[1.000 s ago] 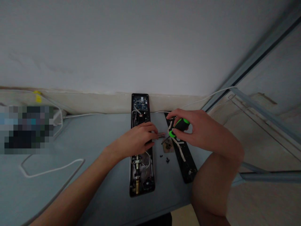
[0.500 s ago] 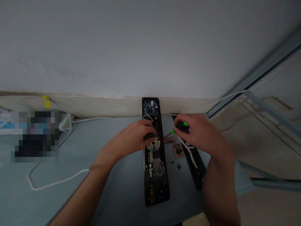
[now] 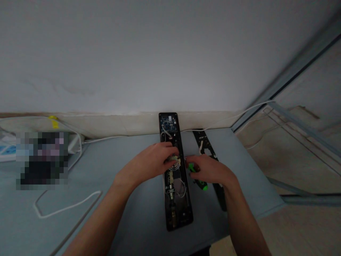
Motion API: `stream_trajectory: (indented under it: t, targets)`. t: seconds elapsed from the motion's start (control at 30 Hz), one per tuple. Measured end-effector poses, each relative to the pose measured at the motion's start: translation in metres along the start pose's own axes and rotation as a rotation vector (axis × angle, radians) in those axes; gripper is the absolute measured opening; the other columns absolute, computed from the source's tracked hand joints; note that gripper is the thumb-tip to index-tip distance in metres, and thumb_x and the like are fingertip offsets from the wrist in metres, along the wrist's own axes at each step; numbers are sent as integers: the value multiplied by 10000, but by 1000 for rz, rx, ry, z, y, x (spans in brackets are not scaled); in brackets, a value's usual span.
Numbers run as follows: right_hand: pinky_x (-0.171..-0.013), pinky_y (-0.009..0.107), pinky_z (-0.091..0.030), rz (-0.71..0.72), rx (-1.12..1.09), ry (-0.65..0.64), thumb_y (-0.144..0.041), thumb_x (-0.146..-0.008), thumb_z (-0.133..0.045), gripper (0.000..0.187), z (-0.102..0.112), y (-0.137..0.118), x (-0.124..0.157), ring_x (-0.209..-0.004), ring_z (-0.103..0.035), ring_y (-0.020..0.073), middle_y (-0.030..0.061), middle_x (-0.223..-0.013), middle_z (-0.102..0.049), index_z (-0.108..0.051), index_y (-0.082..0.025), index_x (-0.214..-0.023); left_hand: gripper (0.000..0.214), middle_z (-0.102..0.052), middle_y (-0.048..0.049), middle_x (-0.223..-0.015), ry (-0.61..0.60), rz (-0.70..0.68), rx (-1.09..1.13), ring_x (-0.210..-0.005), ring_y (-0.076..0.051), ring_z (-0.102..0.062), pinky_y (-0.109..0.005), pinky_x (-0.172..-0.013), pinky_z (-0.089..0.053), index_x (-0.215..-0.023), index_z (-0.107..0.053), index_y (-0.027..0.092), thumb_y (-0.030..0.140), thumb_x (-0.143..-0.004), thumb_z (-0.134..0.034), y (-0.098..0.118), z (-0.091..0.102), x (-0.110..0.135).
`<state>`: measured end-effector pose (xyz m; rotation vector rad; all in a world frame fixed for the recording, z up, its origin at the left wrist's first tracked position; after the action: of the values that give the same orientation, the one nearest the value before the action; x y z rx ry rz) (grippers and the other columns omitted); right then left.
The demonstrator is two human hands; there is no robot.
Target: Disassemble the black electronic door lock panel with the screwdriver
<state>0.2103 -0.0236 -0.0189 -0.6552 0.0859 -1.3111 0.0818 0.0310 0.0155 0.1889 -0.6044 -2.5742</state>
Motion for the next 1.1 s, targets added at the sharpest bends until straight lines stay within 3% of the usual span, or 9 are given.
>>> stream_trajectory:
  t: [0.2, 0.47, 0.53, 0.63, 0.8, 0.9, 0.97, 1.1]
  targets:
    - [-944, 340, -467, 42, -40, 45, -96, -762, -645, 306, -22, 13, -11, -1107, -661, 252, 103, -1151, -749, -715, -168, -1051, 146, -681, -59, -1033, -22, -36, -14, -854, -193, -669, -318, -785, -521, -1091, -719, 186, 198, -978, -627, 7, -4, -2]
    - [-979, 318, -480, 126, -70, 9, -85, -773, -634, 322, -23, 8, -17, -1159, -674, 242, 104, -1216, -760, -757, -166, -1059, 144, -684, -62, -989, -37, -43, -31, -838, -194, -674, -303, -772, -522, -1056, -737, 173, 178, -974, -618, 13, -8, -5]
    - [-892, 298, -505, 133, -69, -12, -89, -770, -649, 333, -15, 6, -12, -1028, -712, 217, 81, -1144, -782, -767, -178, -1068, 136, -684, -63, -988, -40, -41, -32, -836, -193, -673, -302, -767, -518, -1052, -736, 169, 184, -974, -625, 12, -10, -6]
    - [-708, 285, -492, 98, -55, -1, -126, -849, -596, 331, 8, 1, -2, -714, -696, 179, 32, -804, -772, -761, -187, -1130, 136, -683, -57, -989, -14, -46, -24, -829, -187, -670, -298, -759, -510, -1059, -731, 176, 202, -986, -619, 10, -7, -8]
    - [-714, 276, -455, 125, -16, 126, -218, -958, -566, 239, 63, -33, 9, -720, -669, 151, 16, -787, -741, -752, -207, -1109, 154, -695, -52, -990, 88, -44, 45, -852, -183, -673, -300, -769, -502, -1059, -733, 176, 197, -1002, -592, 1, 11, -8]
    - [-725, 274, -476, 177, -68, 256, -251, -967, -576, 275, 87, -54, 3, -746, -679, 139, 9, -875, -761, -716, -240, -1204, 154, -712, -40, -953, 196, -14, 129, -829, -169, -665, -287, -755, -501, -1036, -735, 180, 202, -1003, -586, -13, 27, -4]
    - [-757, 283, -499, 234, -132, 370, -261, -961, -590, 312, 95, -64, -5, -773, -688, 140, -6, -897, -764, -682, -264, -1259, 153, -720, -26, -916, 282, 23, 171, -793, -159, -656, -279, -744, -504, -1063, -729, 189, 217, -995, -595, -27, 37, 1]
    - [-828, 324, -536, 306, -169, 582, -205, -944, -597, 238, 96, -68, -28, -846, -700, 161, 7, -935, -758, -704, -250, -1153, 240, -738, -27, -929, 436, 146, 171, -796, -165, -664, -294, -760, -524, -1196, -705, 211, 261, -988, -596, -61, 50, 12]
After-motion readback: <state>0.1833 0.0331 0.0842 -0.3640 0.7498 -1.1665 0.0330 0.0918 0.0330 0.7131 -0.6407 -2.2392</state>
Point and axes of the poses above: each hand's wrist, its own x-axis away from the middle knuckle, its own z-axis out of the back of the hand, y = z × x, the point moved 8 cm from there along -x, towards the middle knuckle
